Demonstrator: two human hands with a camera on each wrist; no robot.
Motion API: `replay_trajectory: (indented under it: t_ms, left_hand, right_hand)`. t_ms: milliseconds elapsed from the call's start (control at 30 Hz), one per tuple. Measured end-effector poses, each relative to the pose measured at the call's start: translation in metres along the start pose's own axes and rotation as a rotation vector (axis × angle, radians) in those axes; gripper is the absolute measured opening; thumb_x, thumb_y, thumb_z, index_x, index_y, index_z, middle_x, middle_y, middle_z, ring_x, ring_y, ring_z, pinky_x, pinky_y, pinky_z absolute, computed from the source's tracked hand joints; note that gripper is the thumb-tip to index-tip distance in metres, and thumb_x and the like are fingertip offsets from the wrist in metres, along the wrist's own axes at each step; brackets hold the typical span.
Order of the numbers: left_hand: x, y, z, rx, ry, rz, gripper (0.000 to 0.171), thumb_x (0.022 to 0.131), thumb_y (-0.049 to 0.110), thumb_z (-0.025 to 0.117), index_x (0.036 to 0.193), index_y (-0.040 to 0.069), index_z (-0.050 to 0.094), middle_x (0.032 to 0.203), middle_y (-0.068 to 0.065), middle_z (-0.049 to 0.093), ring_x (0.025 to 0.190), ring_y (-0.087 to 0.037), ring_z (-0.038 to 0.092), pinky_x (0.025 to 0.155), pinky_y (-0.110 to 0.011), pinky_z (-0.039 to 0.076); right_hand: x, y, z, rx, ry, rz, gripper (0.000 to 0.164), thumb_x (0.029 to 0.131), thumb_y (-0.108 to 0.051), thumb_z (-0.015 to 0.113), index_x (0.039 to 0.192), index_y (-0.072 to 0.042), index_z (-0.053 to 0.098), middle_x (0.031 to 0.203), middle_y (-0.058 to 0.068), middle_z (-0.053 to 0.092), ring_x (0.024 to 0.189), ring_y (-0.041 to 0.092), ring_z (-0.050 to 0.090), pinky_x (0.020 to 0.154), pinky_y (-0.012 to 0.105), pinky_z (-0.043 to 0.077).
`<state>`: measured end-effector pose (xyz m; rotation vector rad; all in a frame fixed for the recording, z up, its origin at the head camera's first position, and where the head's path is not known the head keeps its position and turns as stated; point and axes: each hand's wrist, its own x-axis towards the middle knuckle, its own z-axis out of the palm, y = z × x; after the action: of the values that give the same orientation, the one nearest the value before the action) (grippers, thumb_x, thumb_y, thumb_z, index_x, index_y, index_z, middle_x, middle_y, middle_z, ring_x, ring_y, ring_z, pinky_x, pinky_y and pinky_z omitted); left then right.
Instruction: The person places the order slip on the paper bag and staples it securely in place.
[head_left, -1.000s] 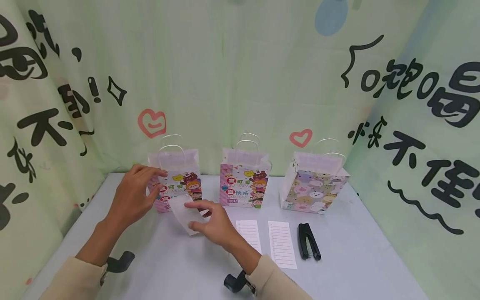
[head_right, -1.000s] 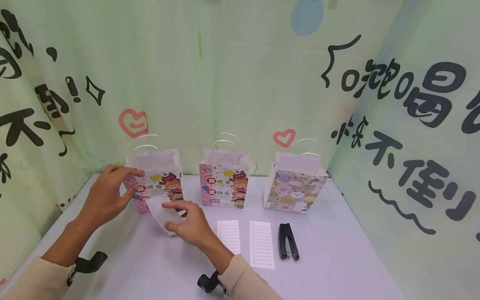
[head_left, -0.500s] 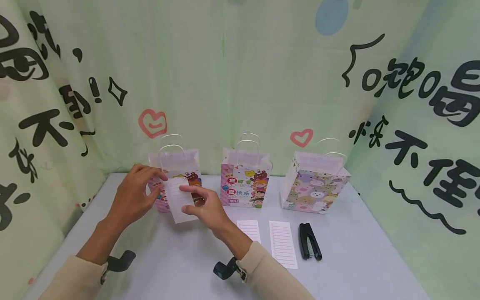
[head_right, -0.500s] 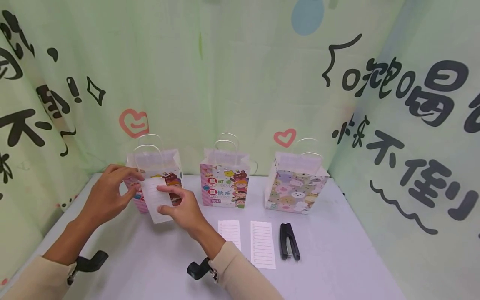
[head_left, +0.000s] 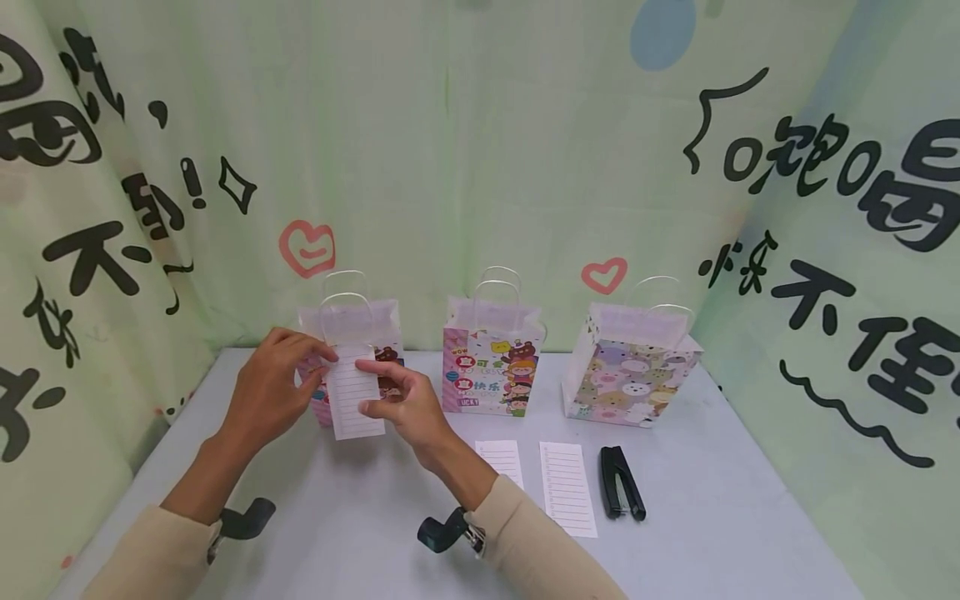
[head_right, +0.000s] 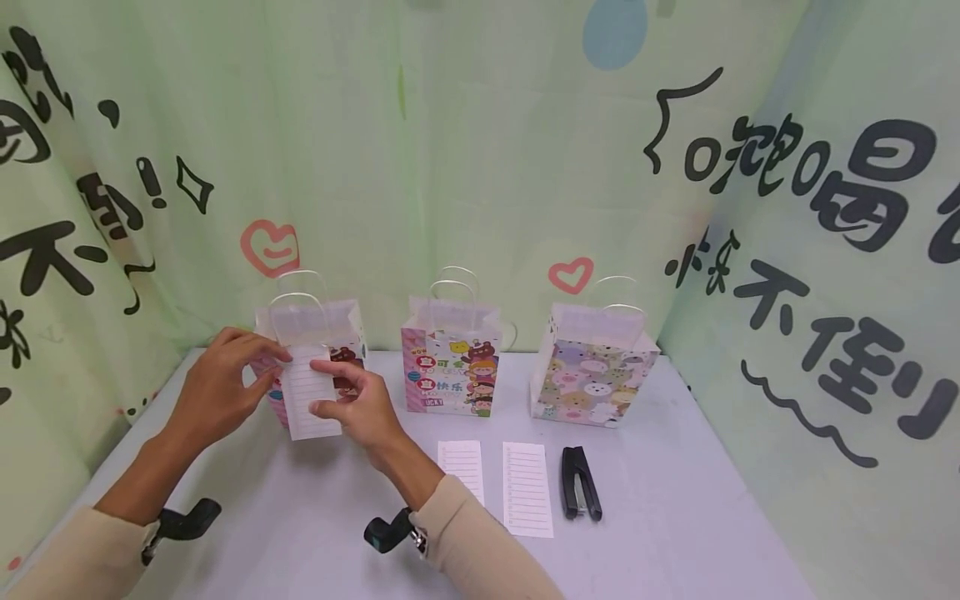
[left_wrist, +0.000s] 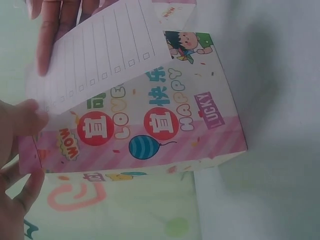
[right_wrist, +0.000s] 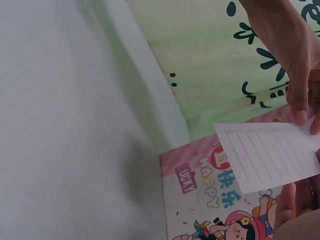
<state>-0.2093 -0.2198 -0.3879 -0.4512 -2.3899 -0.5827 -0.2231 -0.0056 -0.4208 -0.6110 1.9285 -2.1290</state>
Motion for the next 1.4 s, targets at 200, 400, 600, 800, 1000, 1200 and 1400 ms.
replay_trajectory:
  t_ms: [200,400,600,800,1000,1200,1400]
  left_hand:
    - [0.001,0.001,0.003,0.017,0.013,-0.008,0.026,0.08,-0.004,0.088,0.103,0.005,0.078,0.103,-0.016,0.078,0.104,-0.032,0.061,0.081,-0.056,0.062]
    - [0.003,0.0,0.007,0.029,0.048,0.007,0.028,0.076,-0.003,0.092,0.099,0.004,0.078,0.097,-0.015,0.078,0.099,-0.031,0.061,0.075,-0.054,0.063]
    - [0.005,-0.001,0.011,0.029,0.08,0.023,0.029,0.073,-0.005,0.093,0.096,0.004,0.078,0.092,-0.014,0.078,0.095,-0.029,0.06,0.071,-0.052,0.062]
    - [0.005,-0.001,0.013,0.03,0.094,0.013,0.027,0.073,-0.005,0.093,0.094,0.005,0.078,0.089,-0.013,0.078,0.094,-0.027,0.059,0.068,-0.05,0.06]
    - [0.006,-0.001,0.015,0.026,0.103,0.015,0.027,0.074,-0.005,0.093,0.094,0.005,0.078,0.089,-0.013,0.077,0.094,-0.027,0.059,0.067,-0.05,0.06]
    - [0.007,-0.001,0.013,0.03,0.106,0.023,0.027,0.073,-0.006,0.092,0.093,0.005,0.078,0.088,-0.013,0.077,0.094,-0.028,0.06,0.067,-0.05,0.06]
    - [0.007,-0.002,0.011,0.03,0.111,0.019,0.028,0.073,-0.006,0.093,0.093,0.005,0.077,0.087,-0.013,0.076,0.093,-0.029,0.06,0.067,-0.051,0.06]
  right_hand:
    - [0.001,0.002,0.0,0.019,0.001,0.008,0.05,0.092,0.002,0.076,0.14,-0.01,0.069,0.137,0.014,0.063,0.114,0.028,0.061,0.095,0.026,0.057]
    - [0.001,0.003,-0.001,0.025,0.003,0.014,0.052,0.091,0.004,0.076,0.14,-0.01,0.069,0.136,0.012,0.063,0.115,0.033,0.06,0.094,0.024,0.057]
    - [-0.001,0.002,-0.005,-0.011,0.03,0.013,0.052,0.091,0.003,0.077,0.14,-0.013,0.07,0.135,0.014,0.063,0.12,0.038,0.059,0.095,0.023,0.054]
    - [-0.013,0.001,-0.018,-0.103,0.085,0.0,0.054,0.089,0.004,0.077,0.14,-0.014,0.069,0.14,0.015,0.064,0.132,0.045,0.055,0.098,0.032,0.049]
    - [-0.034,-0.005,-0.042,-0.218,0.118,-0.045,0.052,0.091,0.0,0.078,0.14,-0.016,0.069,0.145,0.004,0.065,0.131,0.029,0.056,0.106,0.044,0.045]
    - [-0.06,-0.012,-0.068,-0.35,0.158,-0.103,0.054,0.09,-0.005,0.081,0.139,-0.023,0.069,0.142,-0.003,0.065,0.129,0.024,0.057,0.107,0.045,0.046]
    - [-0.083,-0.018,-0.093,-0.494,0.21,-0.144,0.055,0.09,-0.01,0.083,0.141,-0.025,0.067,0.141,-0.007,0.066,0.129,0.022,0.058,0.104,0.04,0.047]
